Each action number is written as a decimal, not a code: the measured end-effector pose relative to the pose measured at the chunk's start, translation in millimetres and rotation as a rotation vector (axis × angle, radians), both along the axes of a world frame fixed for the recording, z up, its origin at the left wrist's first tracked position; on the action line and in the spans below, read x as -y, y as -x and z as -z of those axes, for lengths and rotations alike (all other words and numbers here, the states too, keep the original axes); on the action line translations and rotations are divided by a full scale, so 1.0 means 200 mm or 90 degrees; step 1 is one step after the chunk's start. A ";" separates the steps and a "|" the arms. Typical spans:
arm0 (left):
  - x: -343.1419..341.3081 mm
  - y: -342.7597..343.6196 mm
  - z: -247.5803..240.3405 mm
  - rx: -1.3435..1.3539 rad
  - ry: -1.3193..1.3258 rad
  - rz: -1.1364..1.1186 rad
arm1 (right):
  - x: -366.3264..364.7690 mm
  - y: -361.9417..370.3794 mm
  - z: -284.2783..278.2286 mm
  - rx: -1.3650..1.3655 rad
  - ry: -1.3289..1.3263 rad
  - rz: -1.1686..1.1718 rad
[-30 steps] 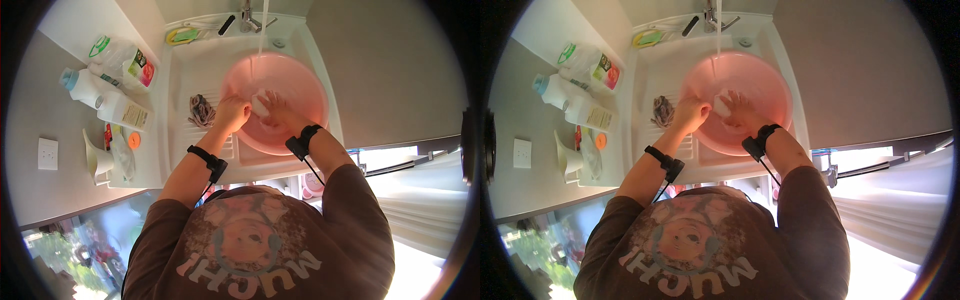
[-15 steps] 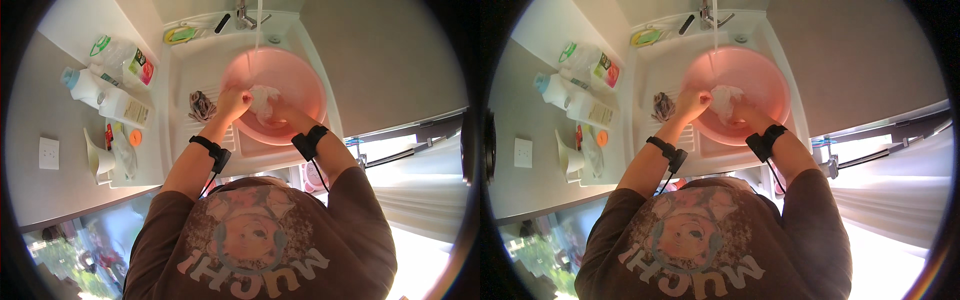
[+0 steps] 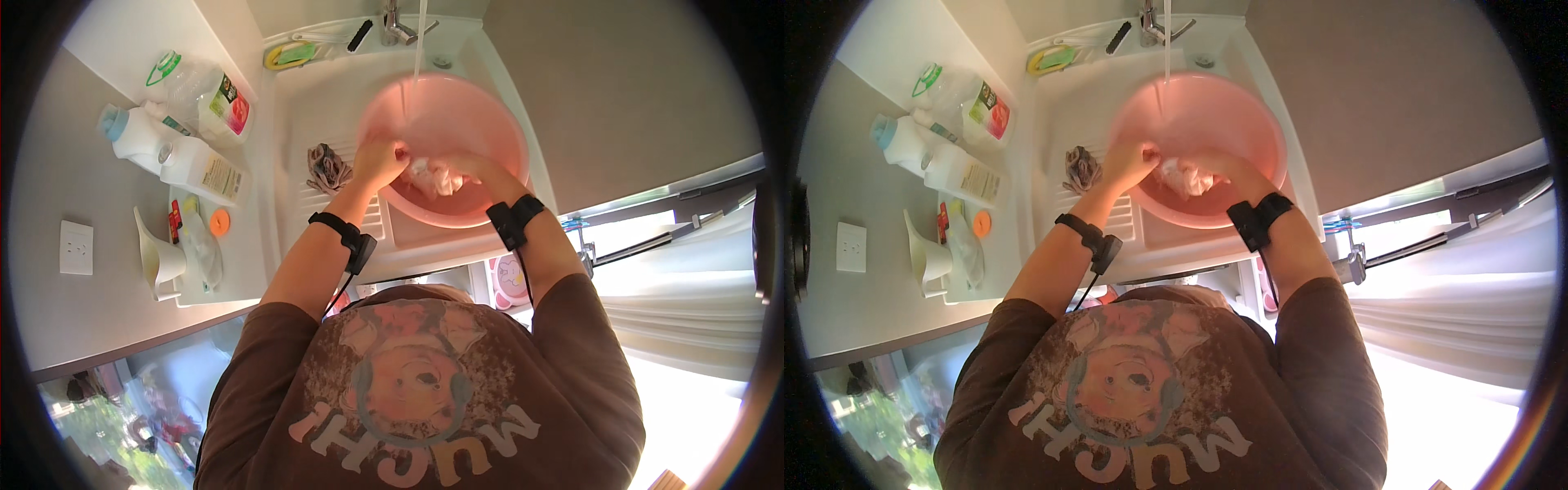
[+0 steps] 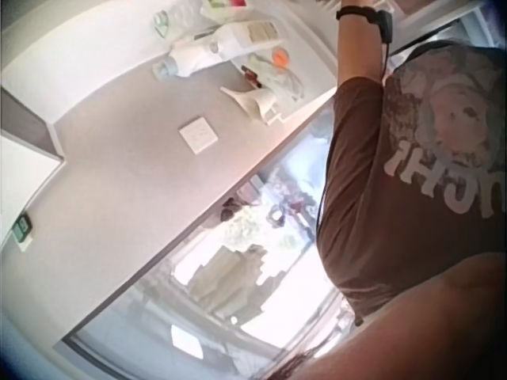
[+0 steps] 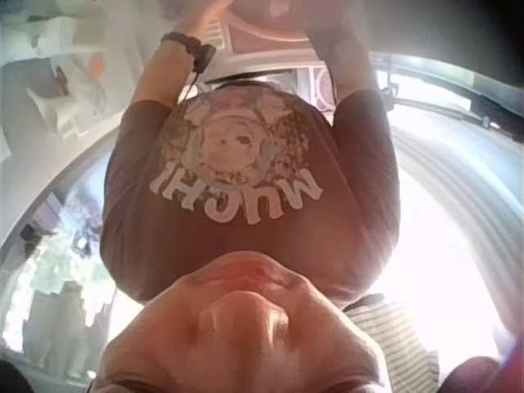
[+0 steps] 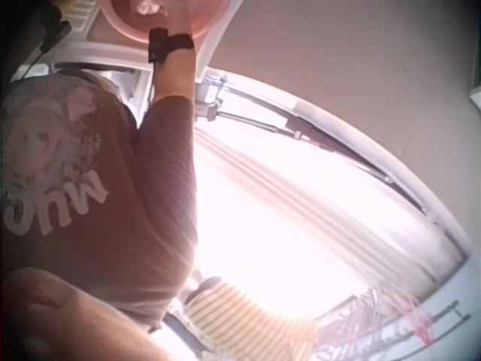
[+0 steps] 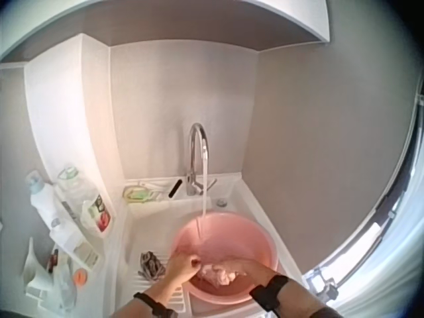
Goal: Hand washing pieces of clothing in a pink basin placed inside a sink.
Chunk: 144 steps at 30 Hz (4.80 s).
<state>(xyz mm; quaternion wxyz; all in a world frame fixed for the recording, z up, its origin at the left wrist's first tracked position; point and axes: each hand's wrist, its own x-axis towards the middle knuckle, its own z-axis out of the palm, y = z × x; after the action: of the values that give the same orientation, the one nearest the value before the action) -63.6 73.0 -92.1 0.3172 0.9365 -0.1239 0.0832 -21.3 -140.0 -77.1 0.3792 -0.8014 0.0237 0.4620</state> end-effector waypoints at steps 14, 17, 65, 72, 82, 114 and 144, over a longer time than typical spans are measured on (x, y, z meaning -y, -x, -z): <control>-0.04 -0.02 -0.07 -0.108 0.142 0.099 | -0.16 0.10 0.22 0.371 0.412 -0.264; -0.03 -0.02 -0.08 -0.099 0.139 0.103 | -0.09 0.10 0.22 0.429 0.427 -0.301; 0.05 -0.02 -0.01 0.033 -0.172 0.082 | 0.07 -0.01 -0.11 0.204 -0.251 0.070; 0.10 -0.14 -0.05 -0.159 -0.039 0.146 | 0.21 -0.01 -0.17 0.185 -0.289 0.130; 0.07 -0.16 0.05 0.087 0.036 -0.027 | 0.24 0.07 -0.06 0.586 0.319 -0.224; 0.04 -0.07 -0.05 0.038 0.045 0.119 | -0.08 -1.24 -0.18 0.548 -0.205 0.151; 0.08 -0.05 -0.05 -0.014 -0.143 0.082 | 0.16 0.00 0.12 0.607 0.197 -0.105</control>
<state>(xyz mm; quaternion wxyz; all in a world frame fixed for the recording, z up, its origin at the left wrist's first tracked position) -52.9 57.2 -81.6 0.2165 0.9570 -0.1891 0.0378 -22.2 -171.8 -101.0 0.1869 -0.9692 -0.1468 0.0641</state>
